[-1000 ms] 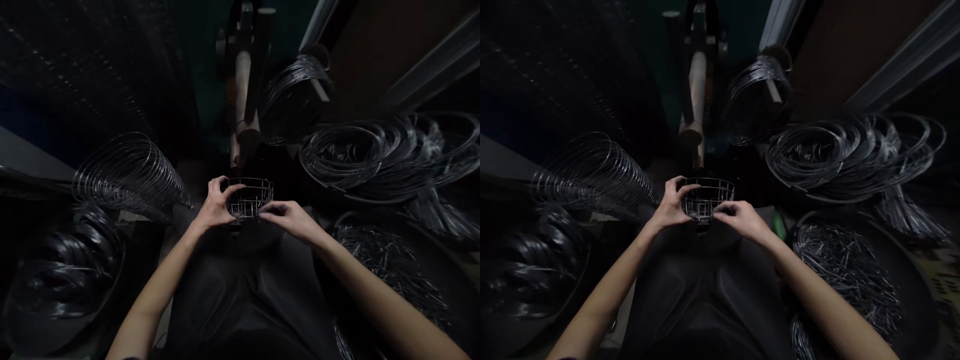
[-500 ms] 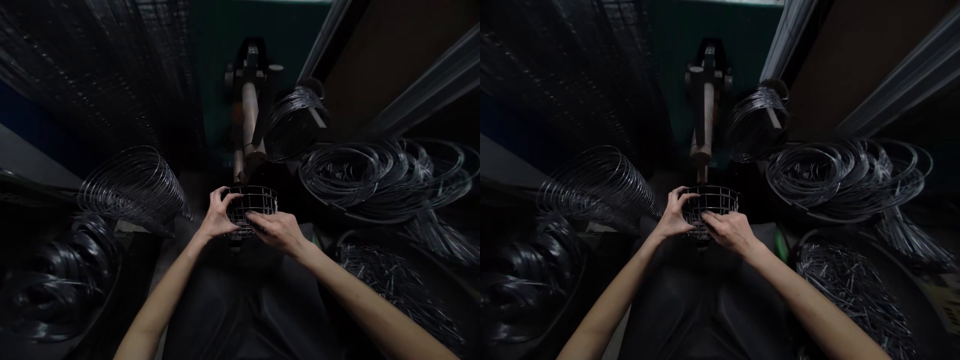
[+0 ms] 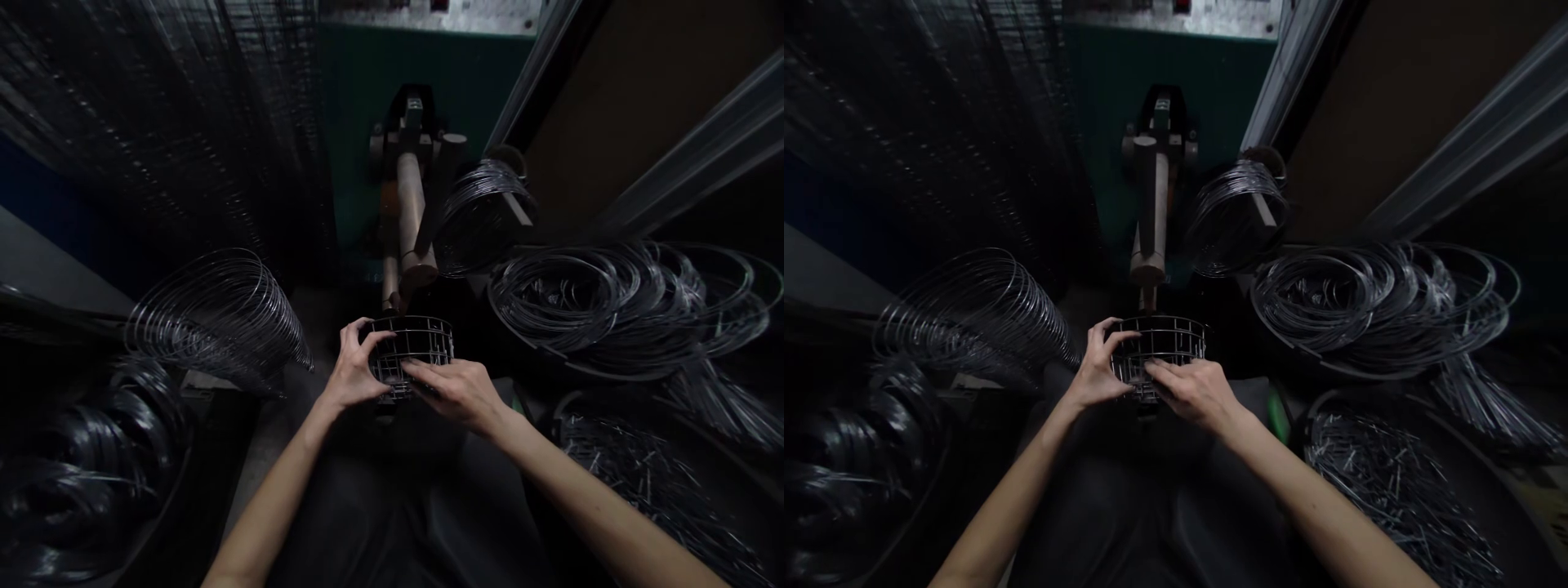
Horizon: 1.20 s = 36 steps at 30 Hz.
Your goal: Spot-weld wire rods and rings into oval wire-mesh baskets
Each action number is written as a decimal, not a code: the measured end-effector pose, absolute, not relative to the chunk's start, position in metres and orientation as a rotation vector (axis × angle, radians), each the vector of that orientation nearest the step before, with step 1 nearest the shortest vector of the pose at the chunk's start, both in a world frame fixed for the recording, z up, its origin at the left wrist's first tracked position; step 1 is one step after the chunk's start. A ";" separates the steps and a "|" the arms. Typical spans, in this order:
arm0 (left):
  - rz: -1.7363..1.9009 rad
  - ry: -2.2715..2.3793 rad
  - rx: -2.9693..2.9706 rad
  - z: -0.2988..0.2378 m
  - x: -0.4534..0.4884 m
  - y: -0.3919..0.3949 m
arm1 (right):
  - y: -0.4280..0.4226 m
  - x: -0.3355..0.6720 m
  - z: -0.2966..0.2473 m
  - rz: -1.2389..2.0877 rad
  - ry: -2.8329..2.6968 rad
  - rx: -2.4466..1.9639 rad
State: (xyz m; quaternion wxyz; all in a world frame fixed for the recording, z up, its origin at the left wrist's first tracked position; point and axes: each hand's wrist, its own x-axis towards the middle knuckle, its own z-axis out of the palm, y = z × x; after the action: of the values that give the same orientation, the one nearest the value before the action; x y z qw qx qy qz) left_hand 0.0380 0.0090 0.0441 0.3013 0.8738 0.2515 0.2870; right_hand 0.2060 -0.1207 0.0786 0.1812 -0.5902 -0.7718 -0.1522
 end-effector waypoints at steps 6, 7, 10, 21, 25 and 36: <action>0.734 0.662 2.298 0.050 0.044 0.021 | -0.109 0.212 0.081 -0.411 -2.173 -1.724; 0.736 0.664 2.297 0.051 0.045 0.023 | -0.106 0.214 0.081 -0.408 -2.169 -1.733; 0.745 0.686 2.300 0.052 0.048 0.030 | -0.099 0.216 0.080 -0.380 -2.167 -1.733; 0.686 0.723 2.287 0.059 0.048 0.038 | -0.092 0.216 0.085 -0.245 -2.100 -1.825; 0.633 0.729 2.294 0.065 0.048 0.040 | -0.091 0.215 0.087 -0.232 -2.098 -1.858; 0.657 0.708 2.305 0.062 0.046 0.040 | -0.094 0.212 0.086 -0.157 -2.091 -1.896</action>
State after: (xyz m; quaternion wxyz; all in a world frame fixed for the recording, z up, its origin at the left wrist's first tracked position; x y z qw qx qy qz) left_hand 0.0461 0.0402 0.0622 0.3156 0.8753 0.2687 0.2493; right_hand 0.2121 -0.0942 0.0860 0.1566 -0.6623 -0.7306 -0.0550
